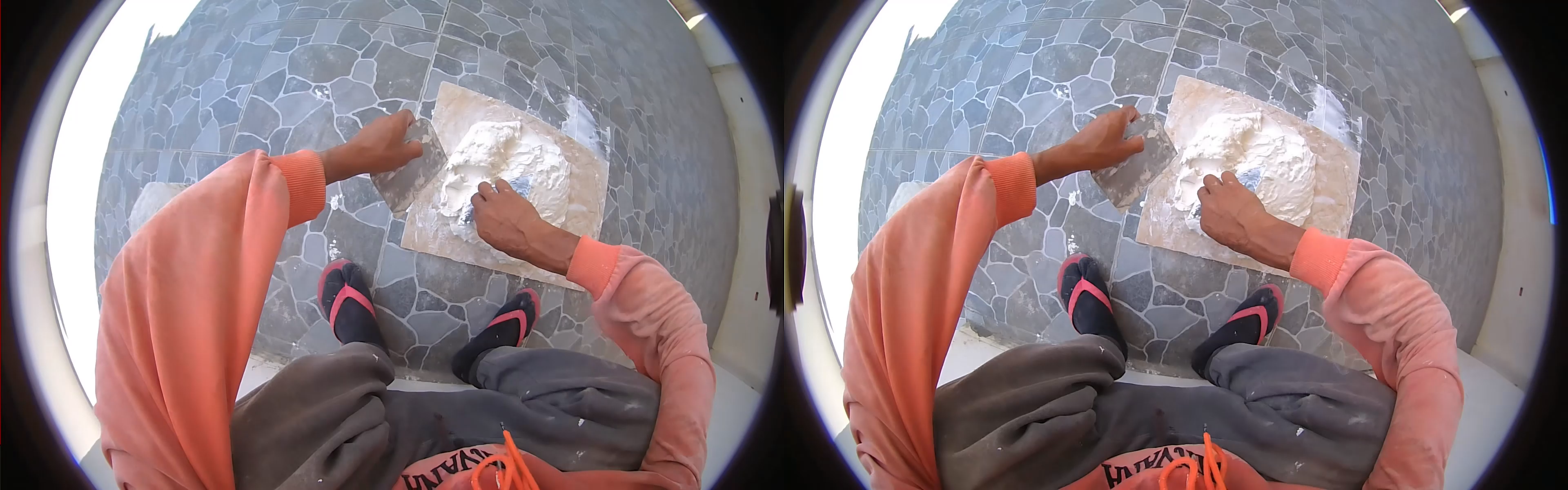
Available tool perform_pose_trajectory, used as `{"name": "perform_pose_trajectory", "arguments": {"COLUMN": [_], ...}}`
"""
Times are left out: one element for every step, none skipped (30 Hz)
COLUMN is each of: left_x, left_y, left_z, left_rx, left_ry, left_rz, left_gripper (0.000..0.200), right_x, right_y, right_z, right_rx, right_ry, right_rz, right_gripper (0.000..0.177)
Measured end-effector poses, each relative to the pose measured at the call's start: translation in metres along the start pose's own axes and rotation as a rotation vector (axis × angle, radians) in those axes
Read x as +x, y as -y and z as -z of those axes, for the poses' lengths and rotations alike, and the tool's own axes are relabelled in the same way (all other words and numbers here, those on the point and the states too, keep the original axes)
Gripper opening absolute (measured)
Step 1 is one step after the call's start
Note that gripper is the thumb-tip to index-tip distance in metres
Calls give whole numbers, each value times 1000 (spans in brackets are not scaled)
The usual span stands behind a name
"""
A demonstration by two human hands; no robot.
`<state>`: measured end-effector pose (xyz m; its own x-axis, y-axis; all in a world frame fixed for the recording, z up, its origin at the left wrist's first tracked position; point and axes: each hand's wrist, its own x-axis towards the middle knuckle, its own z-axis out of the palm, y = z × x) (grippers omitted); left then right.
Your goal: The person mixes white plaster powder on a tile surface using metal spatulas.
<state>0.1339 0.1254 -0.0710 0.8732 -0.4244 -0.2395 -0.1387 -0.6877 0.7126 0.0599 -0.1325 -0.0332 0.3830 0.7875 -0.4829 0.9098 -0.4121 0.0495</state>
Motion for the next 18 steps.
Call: {"name": "perform_pose_trajectory", "arguments": {"left_x": [0, 2, 3, 3, 4, 4, 4, 2, 0, 0, 2, 2, 2, 2, 1, 0, -2, -7], "left_y": [-2, -5, -5, -4, -2, -3, -3, -2, 1, 2, 2, 1, -1, -1, -3, -5, -5, -2], "left_z": [0, 4, 2, 1, 0, 2, 2, 2, 0, 0, 1, 0, -1, -1, 1, 2, 1, -5], "left_rx": [-2, 3, 14, 26, 38, 44, 45, 41, 25, 16, 9, 17, 27, 38, 29, 16, -1, -6], "left_ry": [10, 14, 8, 1, -7, 2, 9, 10, 14, 20, 25, 19, 11, 1, 9, 15, 18, 22], "left_rz": [17, 26, 21, 16, 13, -5, -18, -25, -7, 1, 3, 9, 14, 22, 9, -2, -10, 12], "left_gripper": [51, 51, 51, 51, 51, 52, 52, 52, 51, 51, 50, 50, 50, 49, 49, 48, 48, 48], "right_x": [0, 4, 6, 6, 1, -3, -4, -9, -12, -15, -16, -14, -15, -20, -24, -28, -30, -36], "right_y": [3, 6, 9, 7, 0, -2, -3, -8, -7, -5, -4, -2, -3, -5, -6, -10, -15, -16], "right_z": [-5, -14, -24, -35, -45, -41, -39, -35, -21, -10, -4, -14, -25, -36, -36, -37, -37, -28], "right_rx": [-1, -10, -15, -38, -53, -61, -69, -53, -74, -97, -122, -109, -106, -103, -95, -57, -62, -58], "right_ry": [-103, -213, -321, -330, -275, -217, -157, -53, -84, -118, -154, -244, -178, -112, -44, 2, -63, -117], "right_rz": [6, 4, 4, 124, 127, 132, 143, 101, 82, 53, 17, 26, 60, 95, 135, 101, 18, -56], "right_gripper": [21, 21, 20, 20, 19, 19, 19, 18, 19, 19, 19, 19, 18, 18, 18, 18, 18, 19]}}
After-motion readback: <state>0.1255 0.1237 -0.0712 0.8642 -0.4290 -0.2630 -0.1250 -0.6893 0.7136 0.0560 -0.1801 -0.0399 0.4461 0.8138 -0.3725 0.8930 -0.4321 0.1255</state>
